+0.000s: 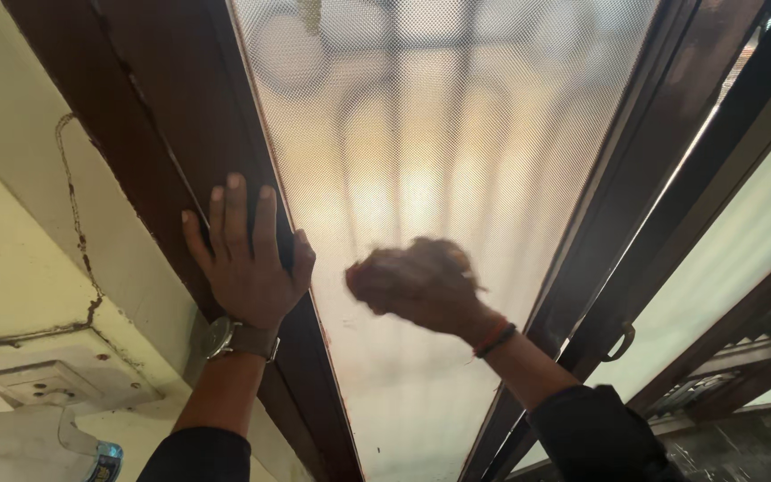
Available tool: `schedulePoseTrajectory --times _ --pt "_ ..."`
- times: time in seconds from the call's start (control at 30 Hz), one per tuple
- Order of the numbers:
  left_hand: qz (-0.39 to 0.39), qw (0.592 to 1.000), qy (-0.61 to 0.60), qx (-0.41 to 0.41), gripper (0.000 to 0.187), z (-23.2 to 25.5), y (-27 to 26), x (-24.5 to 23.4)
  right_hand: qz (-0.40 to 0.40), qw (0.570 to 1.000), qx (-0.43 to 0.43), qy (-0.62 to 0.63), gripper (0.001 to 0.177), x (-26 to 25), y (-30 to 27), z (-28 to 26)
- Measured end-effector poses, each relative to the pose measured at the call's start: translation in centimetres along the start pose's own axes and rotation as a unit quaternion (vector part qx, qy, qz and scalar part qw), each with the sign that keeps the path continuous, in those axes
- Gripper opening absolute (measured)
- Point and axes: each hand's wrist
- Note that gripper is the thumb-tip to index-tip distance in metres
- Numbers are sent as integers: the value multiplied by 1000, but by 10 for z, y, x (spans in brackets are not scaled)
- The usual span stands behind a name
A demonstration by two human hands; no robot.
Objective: The person wipes the metal frame and mesh screen of a window using a cloth. They clean the top, sides, and lower sections of the frame, moving the cloth along the edges and across the mesh surface.
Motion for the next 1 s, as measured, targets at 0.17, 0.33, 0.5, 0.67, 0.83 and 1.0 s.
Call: schedulePoseTrajectory --times 0.17,0.33,0.5,0.67,0.83,1.0 --pt "5 1000 4 0 50 0 -2 1 104 973 191 -79 19 -12 -60 43" --pt "12 1000 9 -1 51 0 -2 5 175 932 265 -173 21 -9 -88 47" --pt "11 1000 5 1 51 0 -2 4 62 965 222 -123 22 21 -46 16" --pt "-1 1000 -3 0 50 0 0 -1 92 983 -34 -153 34 32 -27 -19" --pt "5 1000 8 3 51 -1 -1 2 179 957 222 -56 21 16 -67 31" --pt "8 1000 5 2 50 -1 -3 5 293 894 318 -115 11 24 -92 49"
Point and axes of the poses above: each hand's wrist, its own y-axis towards the middle knuckle, its own x-axis out of the palm, z = x × y, and after that the axes turned 4 degrees about y, right-handed
